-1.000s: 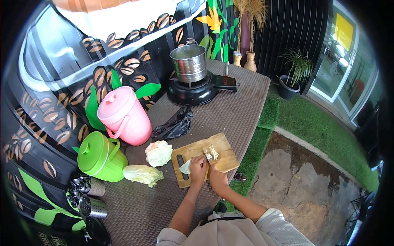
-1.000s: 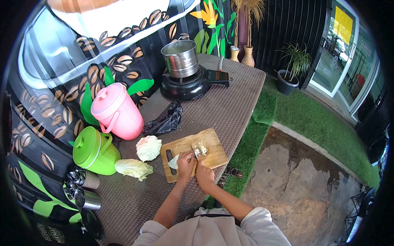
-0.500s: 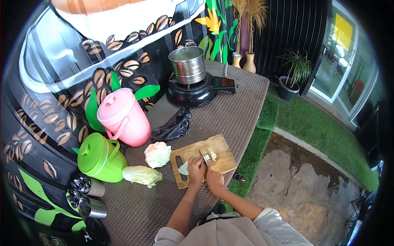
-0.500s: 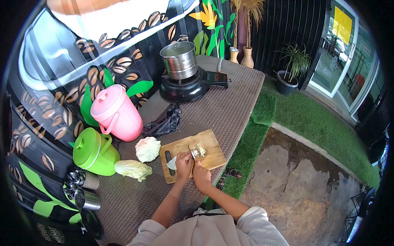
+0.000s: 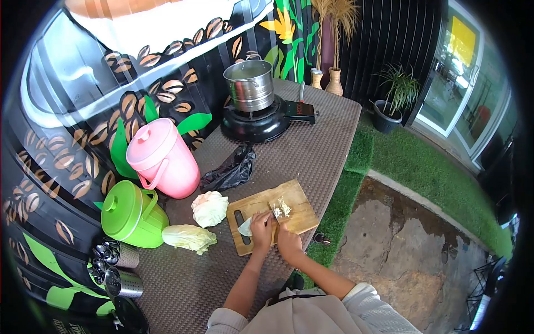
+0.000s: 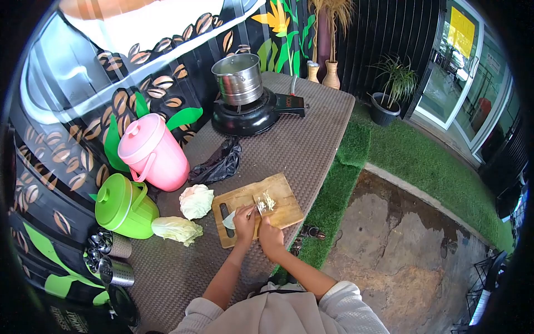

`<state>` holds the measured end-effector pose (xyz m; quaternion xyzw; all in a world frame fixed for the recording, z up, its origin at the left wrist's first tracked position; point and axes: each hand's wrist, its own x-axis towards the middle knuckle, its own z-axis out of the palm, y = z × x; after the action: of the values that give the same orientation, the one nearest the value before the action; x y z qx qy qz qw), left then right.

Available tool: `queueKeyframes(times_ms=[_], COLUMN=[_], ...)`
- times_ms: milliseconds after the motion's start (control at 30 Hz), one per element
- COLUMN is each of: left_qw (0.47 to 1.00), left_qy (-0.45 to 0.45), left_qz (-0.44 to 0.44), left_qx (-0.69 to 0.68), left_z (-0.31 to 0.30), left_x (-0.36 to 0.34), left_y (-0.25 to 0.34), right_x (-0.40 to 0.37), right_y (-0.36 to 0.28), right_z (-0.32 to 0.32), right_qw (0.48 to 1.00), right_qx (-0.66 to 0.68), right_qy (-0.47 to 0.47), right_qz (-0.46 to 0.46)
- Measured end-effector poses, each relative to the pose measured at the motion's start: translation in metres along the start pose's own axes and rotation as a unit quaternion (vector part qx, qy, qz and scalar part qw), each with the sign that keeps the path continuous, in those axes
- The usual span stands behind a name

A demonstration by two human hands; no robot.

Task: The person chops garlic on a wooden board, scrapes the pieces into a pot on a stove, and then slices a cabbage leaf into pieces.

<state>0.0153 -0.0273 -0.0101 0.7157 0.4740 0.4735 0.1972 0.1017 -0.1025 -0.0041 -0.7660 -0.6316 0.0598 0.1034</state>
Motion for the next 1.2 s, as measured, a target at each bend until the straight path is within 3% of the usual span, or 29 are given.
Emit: queueKeyframes(times_ms=[200, 367, 467, 567, 667, 800, 867, 1067, 1200], left_qw=[1.000, 1.000, 1.000, 1.000, 0.999, 1.000, 1.000, 1.000, 0.999], left_qy=[0.012, 0.008, 0.003, 0.013, 0.000, 0.002, 0.007, 0.010, 0.017], left_qz=[-0.010, -0.015, -0.004, 0.008, -0.032, 0.009, 0.018, 0.003, 0.007], left_qx=[0.016, 0.006, 0.013, 0.023, 0.009, 0.011, 0.019, 0.020, 0.030], left_z=[0.003, 0.002, 0.000, 0.003, 0.001, 0.001, 0.000, -0.001, -0.001], left_x=[-0.005, -0.005, -0.007, -0.004, -0.008, -0.007, -0.008, -0.009, -0.008], left_y=[-0.006, -0.005, -0.004, -0.005, -0.003, -0.005, -0.004, 0.002, 0.006], right_x=[0.023, 0.000, 0.010, 0.026, 0.019, -0.002, 0.002, 0.019, -0.009], right_y=[0.006, -0.009, -0.007, -0.001, -0.001, -0.007, -0.005, 0.008, 0.015], right_z=[-0.030, -0.025, 0.004, -0.022, -0.034, -0.009, 0.019, -0.020, -0.022], right_qw=[0.997, 0.995, 0.999, 0.996, 0.997, 0.998, 1.000, 0.996, 0.996], right_qx=[0.038, 0.067, 0.016, 0.075, 0.049, 0.038, 0.014, 0.068, 0.034], right_qy=[-0.047, -0.070, -0.030, -0.047, -0.034, -0.052, -0.004, -0.005, -0.012], right_qz=[-0.047, 0.018, -0.030, -0.020, -0.046, -0.014, -0.019, -0.057, -0.086])
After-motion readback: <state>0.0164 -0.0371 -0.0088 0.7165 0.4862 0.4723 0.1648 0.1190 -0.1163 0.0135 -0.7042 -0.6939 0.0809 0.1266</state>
